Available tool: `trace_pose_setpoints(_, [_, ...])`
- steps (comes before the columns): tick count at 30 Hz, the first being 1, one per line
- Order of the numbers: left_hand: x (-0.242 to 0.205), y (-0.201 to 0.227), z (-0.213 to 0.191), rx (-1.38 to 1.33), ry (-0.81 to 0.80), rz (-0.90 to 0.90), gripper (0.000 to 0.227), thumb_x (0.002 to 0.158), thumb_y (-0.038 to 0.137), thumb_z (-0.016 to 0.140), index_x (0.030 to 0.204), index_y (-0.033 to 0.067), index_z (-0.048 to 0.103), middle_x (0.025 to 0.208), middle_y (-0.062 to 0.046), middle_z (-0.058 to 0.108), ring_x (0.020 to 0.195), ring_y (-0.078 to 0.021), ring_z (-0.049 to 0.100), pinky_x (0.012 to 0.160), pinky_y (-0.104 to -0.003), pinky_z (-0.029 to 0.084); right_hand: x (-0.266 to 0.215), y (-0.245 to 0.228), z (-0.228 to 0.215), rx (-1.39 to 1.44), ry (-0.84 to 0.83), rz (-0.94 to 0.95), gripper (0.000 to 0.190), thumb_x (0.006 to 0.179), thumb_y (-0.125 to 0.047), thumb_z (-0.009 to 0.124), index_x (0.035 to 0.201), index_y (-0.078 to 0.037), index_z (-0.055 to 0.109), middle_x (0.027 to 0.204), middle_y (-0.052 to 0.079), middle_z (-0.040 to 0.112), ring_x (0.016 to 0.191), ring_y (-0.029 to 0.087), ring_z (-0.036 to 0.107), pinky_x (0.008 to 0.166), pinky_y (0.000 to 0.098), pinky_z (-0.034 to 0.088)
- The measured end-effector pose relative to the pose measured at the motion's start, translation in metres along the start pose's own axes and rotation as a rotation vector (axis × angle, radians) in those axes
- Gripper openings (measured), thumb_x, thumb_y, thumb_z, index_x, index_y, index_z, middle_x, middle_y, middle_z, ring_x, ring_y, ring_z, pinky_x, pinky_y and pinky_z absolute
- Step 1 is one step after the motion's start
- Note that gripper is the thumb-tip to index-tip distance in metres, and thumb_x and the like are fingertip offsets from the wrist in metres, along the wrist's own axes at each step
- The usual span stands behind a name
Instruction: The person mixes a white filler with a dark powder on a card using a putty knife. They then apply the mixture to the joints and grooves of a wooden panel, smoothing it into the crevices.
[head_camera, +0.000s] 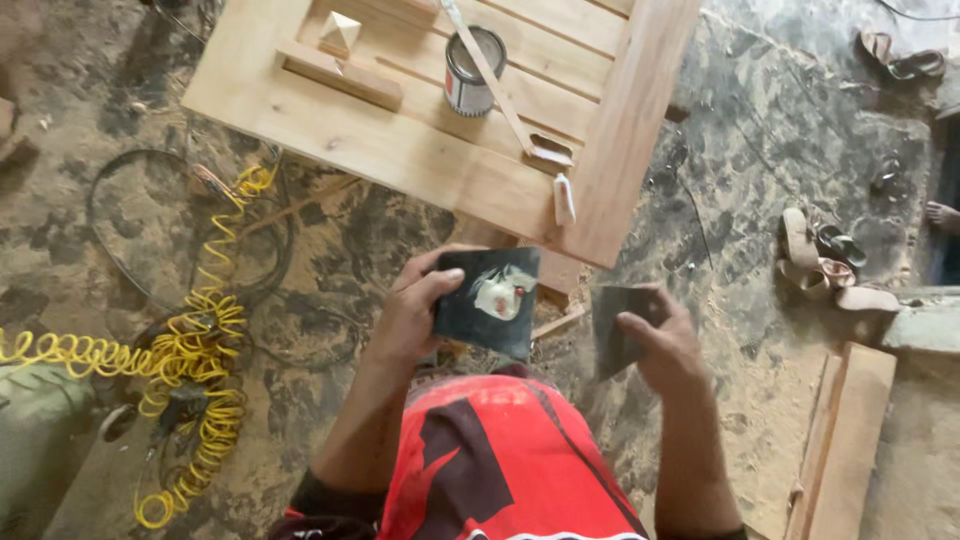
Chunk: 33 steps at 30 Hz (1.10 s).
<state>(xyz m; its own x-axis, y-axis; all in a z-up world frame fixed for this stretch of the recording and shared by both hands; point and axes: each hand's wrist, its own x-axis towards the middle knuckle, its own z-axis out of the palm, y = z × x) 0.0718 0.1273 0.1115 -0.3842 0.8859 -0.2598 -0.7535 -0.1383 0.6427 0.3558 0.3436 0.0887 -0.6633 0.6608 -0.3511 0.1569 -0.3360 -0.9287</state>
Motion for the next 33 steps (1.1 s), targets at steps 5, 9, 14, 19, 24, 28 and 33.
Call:
trace_pose_setpoints(5, [-0.001,0.024,0.034,0.245,-0.163,0.005,0.039,0.09,0.009,0.055,0.124,-0.0072,0.067,0.106,-0.011,0.074,0.095,-0.0139,0.07,0.088,-0.028,0.058,-0.025,-0.077,0.02,-0.477,0.123,-0.298,0.055,0.079,-0.01,0.085,0.127,-0.002,0.062,0.105,0.007,0.072,0.094,0.015,0.071,0.08,0.0298,0.061])
trace_pose_setpoints(9, [-0.005,0.037,0.045,0.356,-0.261,0.022,0.04,0.091,0.007,0.053,0.125,-0.0077,0.068,0.108,-0.01,0.074,0.096,-0.0126,0.069,0.089,-0.028,0.057,-0.041,-0.124,0.058,-0.734,0.12,-0.507,0.065,0.076,-0.003,0.091,0.135,-0.003,0.064,0.108,0.007,0.072,0.097,0.012,0.07,0.083,0.0279,0.06])
trace_pose_setpoints(14, [-0.017,0.04,0.049,0.268,-0.317,-0.045,0.038,0.093,0.004,0.051,0.126,-0.008,0.066,0.108,-0.009,0.072,0.095,-0.0135,0.069,0.088,-0.029,0.058,-0.048,-0.152,0.088,-1.012,0.09,-0.65,0.075,0.071,-0.012,0.095,0.139,-0.007,0.066,0.108,0.01,0.074,0.095,0.013,0.07,0.086,0.0297,0.058])
trace_pose_setpoints(19, [-0.033,0.044,0.052,0.25,-0.304,-0.06,0.04,0.091,0.003,0.05,0.126,-0.0084,0.065,0.109,-0.009,0.073,0.097,-0.0133,0.069,0.091,-0.029,0.058,-0.046,-0.161,0.104,-1.178,0.047,-0.774,0.078,0.071,-0.021,0.098,0.141,-0.009,0.066,0.11,0.013,0.075,0.094,0.018,0.074,0.087,0.0324,0.059])
trace_pose_setpoints(24, [-0.042,0.046,0.05,0.24,-0.274,-0.09,0.042,0.087,0.002,0.049,0.123,-0.008,0.067,0.106,-0.01,0.073,0.094,-0.0137,0.069,0.088,-0.029,0.057,-0.042,-0.16,0.105,-1.14,-0.055,-0.757,0.076,0.073,-0.021,0.099,0.141,-0.011,0.066,0.093,0.009,0.073,0.08,0.014,0.071,0.076,0.0302,0.058])
trace_pose_setpoints(28, [-0.045,0.051,0.049,0.299,-0.326,-0.1,0.04,0.087,0.004,0.05,0.12,-0.0063,0.07,0.102,-0.009,0.073,0.093,-0.0127,0.066,0.088,-0.027,0.054,-0.04,-0.156,0.103,-1.109,-0.123,-0.763,0.075,0.072,-0.021,0.098,0.139,-0.011,0.066,0.089,0.008,0.072,0.077,0.012,0.069,0.074,0.0294,0.057])
trace_pose_setpoints(33, [-0.042,0.048,0.052,0.369,-0.289,-0.1,0.038,0.087,0.005,0.051,0.117,-0.0044,0.074,0.095,-0.006,0.07,0.089,-0.0113,0.061,0.084,-0.025,0.051,-0.043,-0.148,0.101,-1.048,-0.157,-0.743,0.075,0.073,-0.018,0.097,0.14,-0.01,0.064,0.096,0.009,0.073,0.076,0.011,0.069,0.071,0.0269,0.057])
